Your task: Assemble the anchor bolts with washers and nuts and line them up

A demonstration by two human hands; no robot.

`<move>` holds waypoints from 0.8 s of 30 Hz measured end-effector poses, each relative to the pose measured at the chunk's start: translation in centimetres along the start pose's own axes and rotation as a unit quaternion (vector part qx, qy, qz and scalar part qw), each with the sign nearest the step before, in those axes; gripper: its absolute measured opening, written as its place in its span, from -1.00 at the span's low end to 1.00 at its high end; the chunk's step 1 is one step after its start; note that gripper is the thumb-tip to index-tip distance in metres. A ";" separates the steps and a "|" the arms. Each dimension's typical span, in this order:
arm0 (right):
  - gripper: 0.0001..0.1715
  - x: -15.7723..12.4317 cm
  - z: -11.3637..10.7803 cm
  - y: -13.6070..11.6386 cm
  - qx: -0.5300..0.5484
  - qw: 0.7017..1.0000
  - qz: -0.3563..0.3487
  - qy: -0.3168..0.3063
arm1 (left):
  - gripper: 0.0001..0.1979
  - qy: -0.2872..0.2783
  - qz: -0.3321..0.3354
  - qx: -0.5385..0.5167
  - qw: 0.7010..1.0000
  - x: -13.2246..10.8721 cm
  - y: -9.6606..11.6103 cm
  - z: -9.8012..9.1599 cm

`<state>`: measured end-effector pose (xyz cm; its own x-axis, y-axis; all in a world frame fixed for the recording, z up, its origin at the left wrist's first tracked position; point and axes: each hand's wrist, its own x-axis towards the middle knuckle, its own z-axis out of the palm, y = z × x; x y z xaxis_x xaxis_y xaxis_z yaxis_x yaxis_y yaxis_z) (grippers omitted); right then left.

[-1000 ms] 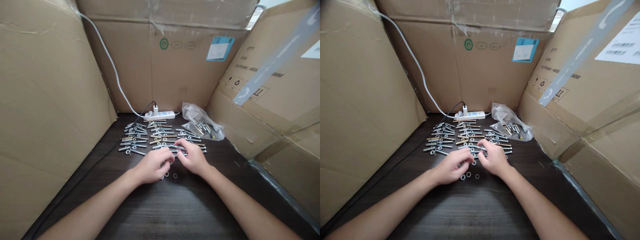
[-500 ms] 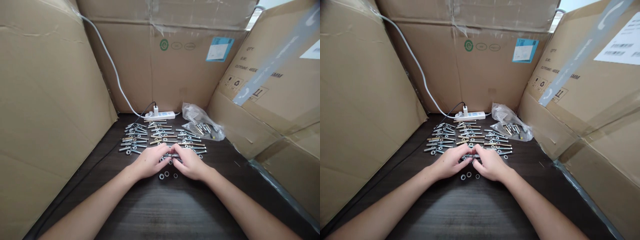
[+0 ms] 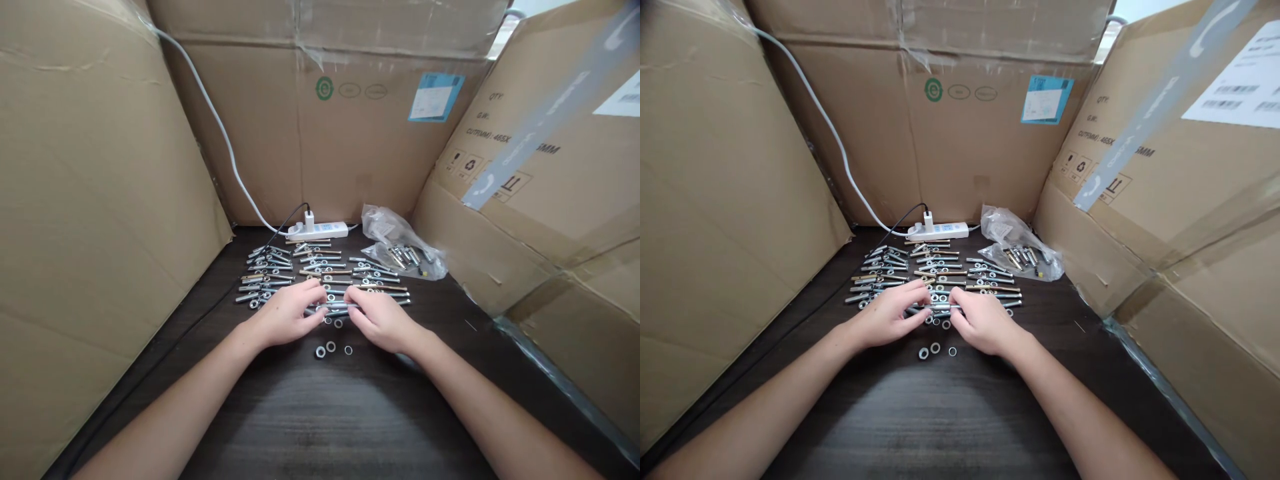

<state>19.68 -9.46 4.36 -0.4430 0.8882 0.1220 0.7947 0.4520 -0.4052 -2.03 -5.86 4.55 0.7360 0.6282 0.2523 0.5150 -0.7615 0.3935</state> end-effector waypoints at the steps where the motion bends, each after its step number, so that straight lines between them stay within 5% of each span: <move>1: -0.89 0.0 -0.1 0.1 -0.001 1.000 0.001 0.006 | -0.91 0.002 -0.004 0.006 1.000 0.0 -0.2 -0.1; 16: -0.91 0.0 0.5 0.4 0.028 0.998 -0.060 0.006 | -0.89 -0.038 -0.001 0.007 0.999 0.0 0.4 -0.2; 24: -0.90 -0.5 -0.2 0.0 -0.051 0.996 -0.068 -0.030 | -0.94 -0.117 -0.028 0.065 0.991 -0.3 0.4 -0.1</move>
<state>19.98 -9.85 4.50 -0.5713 0.8129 0.1136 0.7623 0.5768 -0.2937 -2.05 -6.32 4.75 0.7792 0.6266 0.0156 0.5981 -0.7508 0.2803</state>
